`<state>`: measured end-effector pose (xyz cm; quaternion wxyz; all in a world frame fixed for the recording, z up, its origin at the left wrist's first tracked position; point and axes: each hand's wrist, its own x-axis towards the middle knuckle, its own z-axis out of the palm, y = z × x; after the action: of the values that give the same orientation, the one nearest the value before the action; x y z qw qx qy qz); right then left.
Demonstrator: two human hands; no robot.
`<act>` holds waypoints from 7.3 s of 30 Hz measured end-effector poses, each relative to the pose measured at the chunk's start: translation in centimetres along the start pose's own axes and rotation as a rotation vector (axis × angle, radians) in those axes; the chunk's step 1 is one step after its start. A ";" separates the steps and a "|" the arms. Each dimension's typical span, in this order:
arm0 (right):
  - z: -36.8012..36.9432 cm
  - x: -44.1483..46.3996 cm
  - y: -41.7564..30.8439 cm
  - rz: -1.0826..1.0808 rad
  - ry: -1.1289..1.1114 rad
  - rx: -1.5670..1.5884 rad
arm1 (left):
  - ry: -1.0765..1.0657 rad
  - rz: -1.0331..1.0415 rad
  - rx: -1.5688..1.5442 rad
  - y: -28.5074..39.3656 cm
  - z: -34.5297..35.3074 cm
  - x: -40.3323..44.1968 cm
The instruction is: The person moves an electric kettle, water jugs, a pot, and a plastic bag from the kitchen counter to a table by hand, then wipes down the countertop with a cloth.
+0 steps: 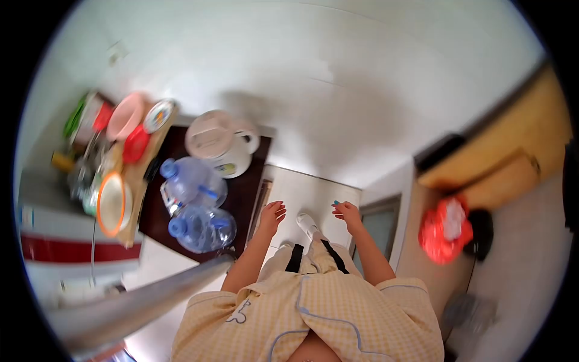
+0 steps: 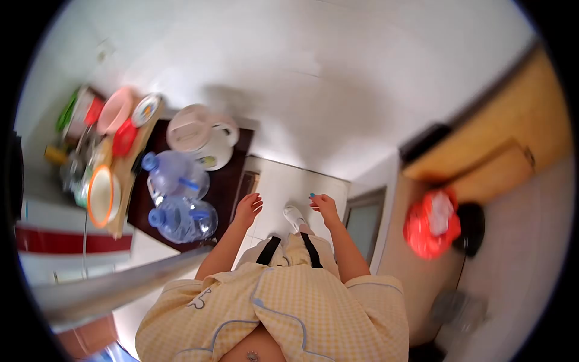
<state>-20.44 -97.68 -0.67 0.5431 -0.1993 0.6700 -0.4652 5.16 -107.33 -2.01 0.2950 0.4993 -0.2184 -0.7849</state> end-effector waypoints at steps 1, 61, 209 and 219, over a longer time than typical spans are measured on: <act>-0.9 -1.7 1.3 -0.002 0.062 0.064 | 0.013 -0.046 -0.019 -1.3 0.4 0.4; -48.5 -47.6 17.3 -0.239 1.997 0.082 | -0.626 -0.300 0.914 -29.7 27.5 -14.4; 56.9 -26.0 18.3 -0.439 0.243 -0.299 | 0.259 0.495 0.301 22.4 -56.1 -18.3; 43.2 -44.8 31.8 -0.079 0.677 -0.045 | -0.219 0.161 0.570 1.7 -42.5 -26.2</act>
<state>41.34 -65.17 -2.08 0.2668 -0.0711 0.8143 -0.5106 53.00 -92.80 -1.01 0.1792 0.4554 -0.4989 -0.7153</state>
